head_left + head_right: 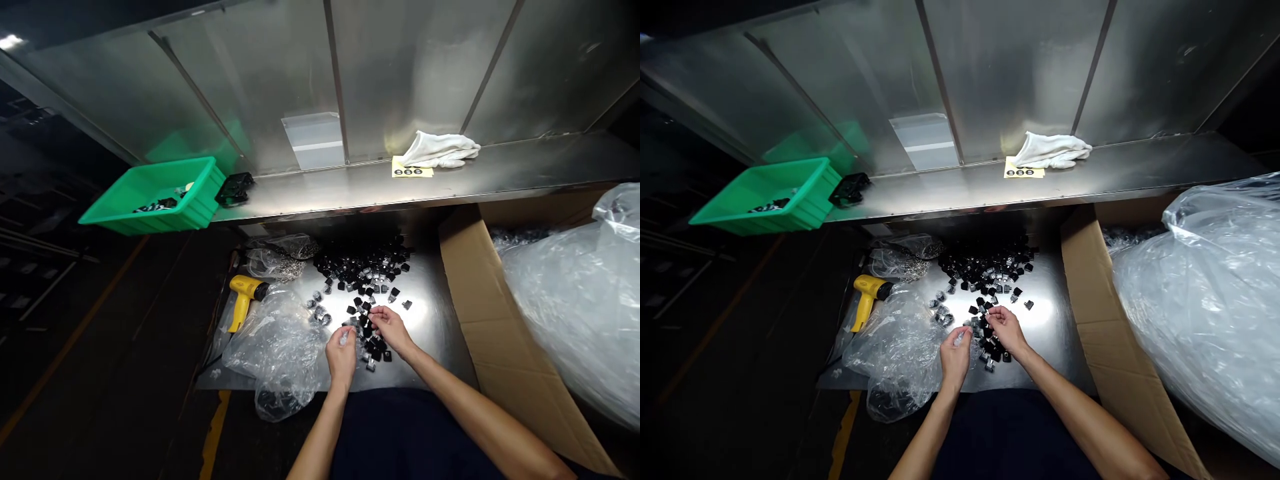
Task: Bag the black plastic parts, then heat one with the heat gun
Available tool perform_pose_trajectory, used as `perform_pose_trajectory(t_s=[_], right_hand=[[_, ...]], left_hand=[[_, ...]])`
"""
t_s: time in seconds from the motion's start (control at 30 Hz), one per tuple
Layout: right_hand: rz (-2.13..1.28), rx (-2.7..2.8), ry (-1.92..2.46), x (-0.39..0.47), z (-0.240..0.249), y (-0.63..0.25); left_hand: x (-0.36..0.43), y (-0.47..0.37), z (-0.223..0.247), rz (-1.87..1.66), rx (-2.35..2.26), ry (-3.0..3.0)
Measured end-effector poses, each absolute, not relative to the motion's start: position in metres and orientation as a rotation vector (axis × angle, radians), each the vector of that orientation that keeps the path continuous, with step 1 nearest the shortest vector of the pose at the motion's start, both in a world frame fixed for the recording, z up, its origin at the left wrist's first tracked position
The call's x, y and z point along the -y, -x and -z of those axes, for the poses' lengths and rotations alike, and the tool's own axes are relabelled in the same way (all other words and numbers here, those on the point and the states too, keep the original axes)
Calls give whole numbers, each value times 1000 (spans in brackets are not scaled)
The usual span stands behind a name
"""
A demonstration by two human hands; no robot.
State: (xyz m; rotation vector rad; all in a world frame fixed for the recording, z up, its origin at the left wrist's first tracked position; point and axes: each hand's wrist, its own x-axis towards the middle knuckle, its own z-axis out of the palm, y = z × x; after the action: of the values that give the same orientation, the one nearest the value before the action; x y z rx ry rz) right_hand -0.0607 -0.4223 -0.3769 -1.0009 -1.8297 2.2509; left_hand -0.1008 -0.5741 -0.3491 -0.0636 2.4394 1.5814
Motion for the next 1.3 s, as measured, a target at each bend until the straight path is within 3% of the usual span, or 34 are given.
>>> perform_pose_trajectory(t_s=[0.17, 0.53, 0.73, 1.0, 1.2, 1.3], right_hand=[[-1670, 2232, 683, 420, 366, 58], [-1519, 2425, 711, 418, 376, 67], [-1345, 2977, 210, 460, 392, 127], [-1388, 3019, -43, 495, 411, 170], [-1421, 2880, 184, 462, 404, 134], [-1638, 2638, 342, 449, 396, 108]], left_hand=[[560, 106, 346, -1564, -2445, -107], [584, 108, 330, -1603, -2177, 224], [634, 69, 339, -1593, -1973, 382], [645, 39, 333, -1640, -1647, 486], [643, 50, 330, -1801, -1513, 476], [632, 61, 333, -1791, -1507, 578]])
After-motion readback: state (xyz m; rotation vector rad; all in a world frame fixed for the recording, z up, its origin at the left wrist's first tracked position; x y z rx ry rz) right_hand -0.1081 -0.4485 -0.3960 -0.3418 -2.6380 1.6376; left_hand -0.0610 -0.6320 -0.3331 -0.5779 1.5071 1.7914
